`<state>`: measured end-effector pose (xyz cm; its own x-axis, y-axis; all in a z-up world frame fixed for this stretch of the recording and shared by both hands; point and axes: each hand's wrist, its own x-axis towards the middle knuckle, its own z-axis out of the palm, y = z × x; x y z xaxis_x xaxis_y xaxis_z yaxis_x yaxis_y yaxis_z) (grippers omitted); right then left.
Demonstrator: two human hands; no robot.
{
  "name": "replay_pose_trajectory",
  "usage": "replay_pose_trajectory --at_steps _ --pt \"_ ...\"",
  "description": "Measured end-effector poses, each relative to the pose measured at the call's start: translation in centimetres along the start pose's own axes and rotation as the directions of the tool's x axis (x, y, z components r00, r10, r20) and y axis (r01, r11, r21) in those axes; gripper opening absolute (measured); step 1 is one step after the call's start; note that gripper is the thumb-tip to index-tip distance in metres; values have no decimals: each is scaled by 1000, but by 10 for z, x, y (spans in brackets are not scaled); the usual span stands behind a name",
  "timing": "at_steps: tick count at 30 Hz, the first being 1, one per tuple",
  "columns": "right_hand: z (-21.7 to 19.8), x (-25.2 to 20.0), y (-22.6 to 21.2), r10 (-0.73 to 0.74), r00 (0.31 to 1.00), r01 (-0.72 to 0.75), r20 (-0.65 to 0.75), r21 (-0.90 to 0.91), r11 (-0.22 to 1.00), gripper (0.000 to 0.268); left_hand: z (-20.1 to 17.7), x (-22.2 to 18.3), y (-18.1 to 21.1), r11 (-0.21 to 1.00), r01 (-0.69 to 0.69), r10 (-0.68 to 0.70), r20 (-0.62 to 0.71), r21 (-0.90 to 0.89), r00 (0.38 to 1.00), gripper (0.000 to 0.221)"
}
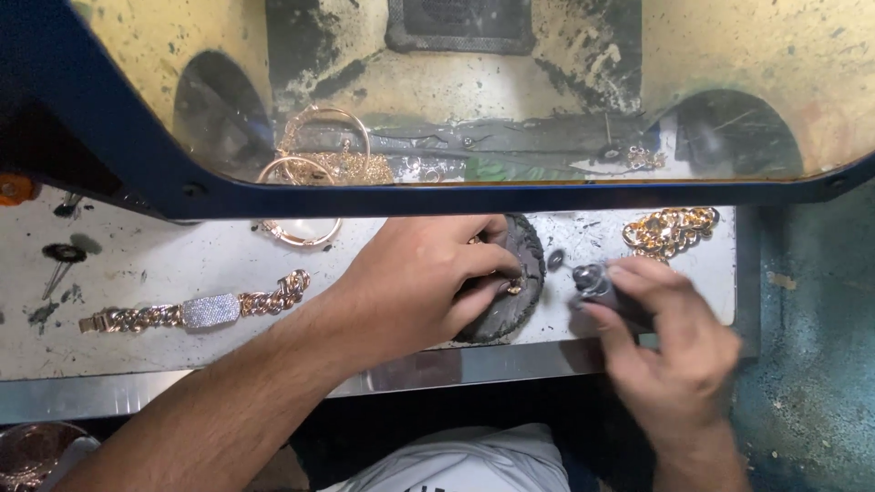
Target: Polishing a gold chain using a handheld rotary tool with a polishing attachment.
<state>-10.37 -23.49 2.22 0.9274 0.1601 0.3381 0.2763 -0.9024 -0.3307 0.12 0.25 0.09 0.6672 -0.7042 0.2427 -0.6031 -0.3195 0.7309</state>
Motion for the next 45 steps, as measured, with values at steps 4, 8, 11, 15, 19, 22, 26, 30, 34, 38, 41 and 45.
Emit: replay_pose_trajectory --at_steps 4,8,11,15,19,22,26,30,34,38,41,45 --pt "17 -12 8 -145 988 145 -56 4 989 27 1 1 1 1000 -1 1 -10 1 1000 12" --pt "18 -7 6 -124 991 126 -39 59 990 29 2 1 5 1000 -1 2 -19 28 1000 9" --pt "18 -4 7 -118 993 120 -26 68 990 30 3 0 6 999 -4 5 -28 50 1000 9" --pt "18 -4 7 -122 992 123 -24 70 990 27 1 0 5 999 -11 12 -18 45 1000 7" --pt "17 -4 8 -136 991 137 -20 76 988 30 4 -2 3 997 -27 30 -40 77 999 12" --pt "13 -2 13 -118 992 123 -50 105 987 31 1 2 2 999 -39 40 -61 27 997 6" --pt "7 4 24 -177 982 184 -65 116 976 41 2 0 4 998 -19 18 -14 -65 1000 7" --pt "18 23 32 -306 952 295 0 269 917 36 4 1 2 999 -10 9 -28 -49 1000 8" --pt "21 21 35 -278 961 261 15 293 920 39 2 2 5 997 55 -56 -23 -55 998 7" --pt "20 20 35 -268 963 252 17 291 923 38 6 3 4 988 152 -152 18 10 988 20" --pt "22 20 36 -242 970 222 23 321 921 36 7 3 2 985 172 -173 40 27 984 20" --pt "22 18 37 -226 973 199 42 334 921 34 7 3 0 992 118 -118 14 43 993 18"
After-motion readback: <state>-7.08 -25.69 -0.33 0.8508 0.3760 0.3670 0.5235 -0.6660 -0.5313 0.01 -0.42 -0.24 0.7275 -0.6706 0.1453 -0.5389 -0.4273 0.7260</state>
